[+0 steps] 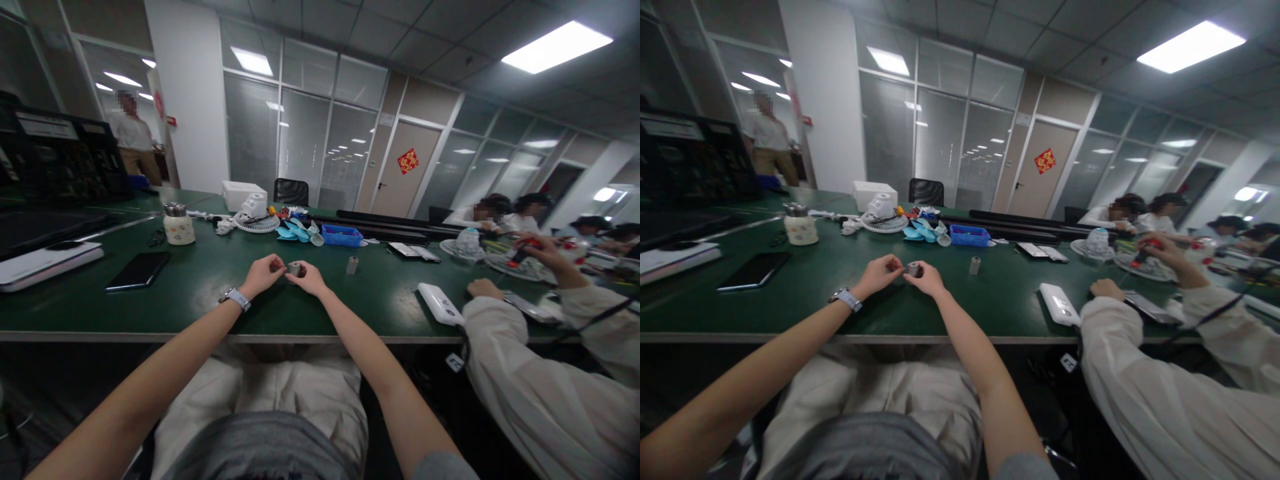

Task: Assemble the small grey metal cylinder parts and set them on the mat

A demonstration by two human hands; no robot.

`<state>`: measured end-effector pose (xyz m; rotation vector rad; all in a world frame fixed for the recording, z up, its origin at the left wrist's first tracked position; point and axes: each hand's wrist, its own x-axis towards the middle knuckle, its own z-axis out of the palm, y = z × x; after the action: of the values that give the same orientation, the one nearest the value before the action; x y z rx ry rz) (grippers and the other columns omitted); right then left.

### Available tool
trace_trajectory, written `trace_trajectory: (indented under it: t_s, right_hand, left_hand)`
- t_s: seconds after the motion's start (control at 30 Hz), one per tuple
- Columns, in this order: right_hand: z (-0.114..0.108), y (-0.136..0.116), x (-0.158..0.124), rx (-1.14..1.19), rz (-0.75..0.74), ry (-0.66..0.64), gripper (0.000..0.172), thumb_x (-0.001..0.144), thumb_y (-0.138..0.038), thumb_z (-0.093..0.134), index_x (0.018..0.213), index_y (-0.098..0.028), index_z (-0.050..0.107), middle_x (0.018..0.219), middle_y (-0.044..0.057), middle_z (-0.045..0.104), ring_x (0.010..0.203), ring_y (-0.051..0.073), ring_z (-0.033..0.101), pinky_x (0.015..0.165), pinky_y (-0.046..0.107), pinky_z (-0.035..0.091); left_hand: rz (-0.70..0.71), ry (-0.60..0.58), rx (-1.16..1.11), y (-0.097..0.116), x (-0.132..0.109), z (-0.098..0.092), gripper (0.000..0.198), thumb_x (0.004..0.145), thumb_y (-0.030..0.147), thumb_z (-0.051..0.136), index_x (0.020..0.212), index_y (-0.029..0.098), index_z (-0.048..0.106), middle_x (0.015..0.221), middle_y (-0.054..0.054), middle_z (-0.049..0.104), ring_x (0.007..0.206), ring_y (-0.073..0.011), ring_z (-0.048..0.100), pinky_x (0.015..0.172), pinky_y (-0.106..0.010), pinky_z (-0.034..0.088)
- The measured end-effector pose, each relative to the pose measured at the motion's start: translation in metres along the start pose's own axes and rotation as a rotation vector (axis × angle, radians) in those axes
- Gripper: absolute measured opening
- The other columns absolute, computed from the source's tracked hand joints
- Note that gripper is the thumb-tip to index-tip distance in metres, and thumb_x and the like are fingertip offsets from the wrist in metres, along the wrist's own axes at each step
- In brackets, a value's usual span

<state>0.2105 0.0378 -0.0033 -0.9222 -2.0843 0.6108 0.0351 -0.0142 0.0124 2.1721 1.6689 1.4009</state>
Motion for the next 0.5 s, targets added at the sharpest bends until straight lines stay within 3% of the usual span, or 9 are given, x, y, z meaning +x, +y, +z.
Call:
trace_trajectory:
  t_s: [0.13, 0.3, 0.5]
  right_hand:
    - [-0.003, -0.006, -0.004, -0.075, -0.060, -0.042, 0.036, 0.071, -0.047, 0.069, 0.096, -0.021, 0.067, 0.088, 0.001, 0.070, 0.078, 0.016, 0.062, 0.070, 0.026, 0.047]
    - [-0.004, -0.008, -0.006, -0.158, -0.085, -0.022, 0.040, 0.073, -0.053, 0.066, 0.098, -0.022, 0.067, 0.086, 0.001, 0.069, 0.075, 0.016, 0.060, 0.067, 0.025, 0.044]
    - [-0.005, -0.013, -0.006, -0.303, -0.140, -0.014, 0.047, 0.073, -0.057, 0.065, 0.104, -0.022, 0.067, 0.090, 0.004, 0.068, 0.083, 0.019, 0.059, 0.075, 0.029, 0.043]
  left_hand:
    - [-0.019, 0.039, -0.082, 0.004, 0.001, 0.000, 0.018, 0.074, 0.037, 0.062, 0.079, 0.020, 0.062, 0.076, -0.003, 0.069, 0.070, -0.0168, 0.062, 0.064, -0.026, 0.047]
    - [-0.012, 0.104, -0.127, 0.009, 0.001, 0.002, 0.023, 0.075, 0.042, 0.062, 0.075, 0.019, 0.061, 0.076, -0.003, 0.070, 0.069, -0.0163, 0.062, 0.063, -0.026, 0.046]
    - [-0.010, 0.130, -0.211, 0.014, 0.000, 0.002, 0.022, 0.075, 0.039, 0.065, 0.071, 0.019, 0.057, 0.078, -0.003, 0.072, 0.071, -0.0160, 0.064, 0.063, -0.026, 0.045]
